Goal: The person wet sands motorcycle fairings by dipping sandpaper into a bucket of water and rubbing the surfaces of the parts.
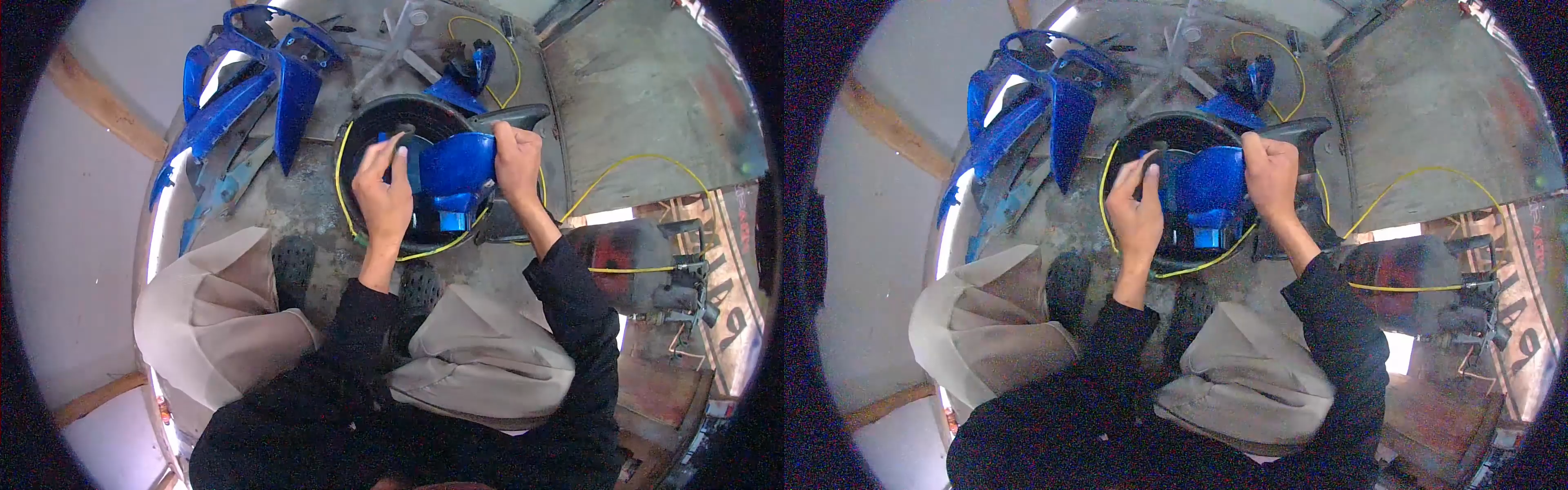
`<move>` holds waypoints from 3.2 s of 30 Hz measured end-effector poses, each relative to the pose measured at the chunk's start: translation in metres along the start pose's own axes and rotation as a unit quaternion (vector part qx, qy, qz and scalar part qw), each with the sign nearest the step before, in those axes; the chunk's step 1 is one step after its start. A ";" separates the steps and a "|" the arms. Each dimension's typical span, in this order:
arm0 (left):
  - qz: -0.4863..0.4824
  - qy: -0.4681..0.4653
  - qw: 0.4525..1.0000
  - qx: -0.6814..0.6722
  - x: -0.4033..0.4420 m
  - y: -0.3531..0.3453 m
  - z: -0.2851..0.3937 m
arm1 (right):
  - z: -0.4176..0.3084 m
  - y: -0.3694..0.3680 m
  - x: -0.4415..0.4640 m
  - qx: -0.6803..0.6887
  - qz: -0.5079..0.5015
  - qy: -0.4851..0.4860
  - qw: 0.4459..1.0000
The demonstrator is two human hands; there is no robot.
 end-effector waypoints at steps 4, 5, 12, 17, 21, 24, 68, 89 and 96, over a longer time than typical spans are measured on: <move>-0.004 0.081 0.994 -0.072 -0.015 -0.017 0.004 | 0.003 0.004 0.003 -0.004 0.021 -0.033 0.999; -0.007 0.070 0.995 -0.074 -0.019 -0.019 0.011 | 0.004 0.005 0.003 -0.004 0.026 -0.031 0.999; 0.027 0.060 0.997 -0.037 -0.020 -0.024 0.003 | 0.005 0.008 0.009 -0.026 0.043 0.002 0.999; 0.000 0.075 0.991 -0.108 -0.038 -0.023 0.019 | -0.003 0.005 0.003 -0.031 0.040 -0.001 0.999; 0.058 0.084 0.982 -0.160 -0.034 -0.026 0.014 | 0.000 0.005 0.001 -0.040 0.034 0.013 0.999; 0.049 0.116 0.968 -0.216 -0.040 -0.030 0.019 | -0.001 0.004 0.002 -0.027 0.034 -0.008 0.999; -0.037 0.166 0.970 -0.173 -0.040 -0.024 0.037 | -0.005 0.003 -0.002 -0.024 0.030 -0.009 0.999; 0.029 0.105 0.980 -0.169 -0.034 -0.021 0.012 | -0.009 0.000 -0.004 -0.012 0.012 0.014 1.000; 0.014 0.137 0.976 -0.171 -0.039 -0.018 0.026 | -0.005 0.001 -0.005 -0.023 0.014 0.006 1.000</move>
Point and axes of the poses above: each hand's wrist, its own x-axis towards the middle knuckle, its own y-axis out of the back of the hand, z = x × y, the point moved 5 cm from there along x, towards the middle knuckle, and after that the axes turned 5 degrees about z, right-handed, at the moved point
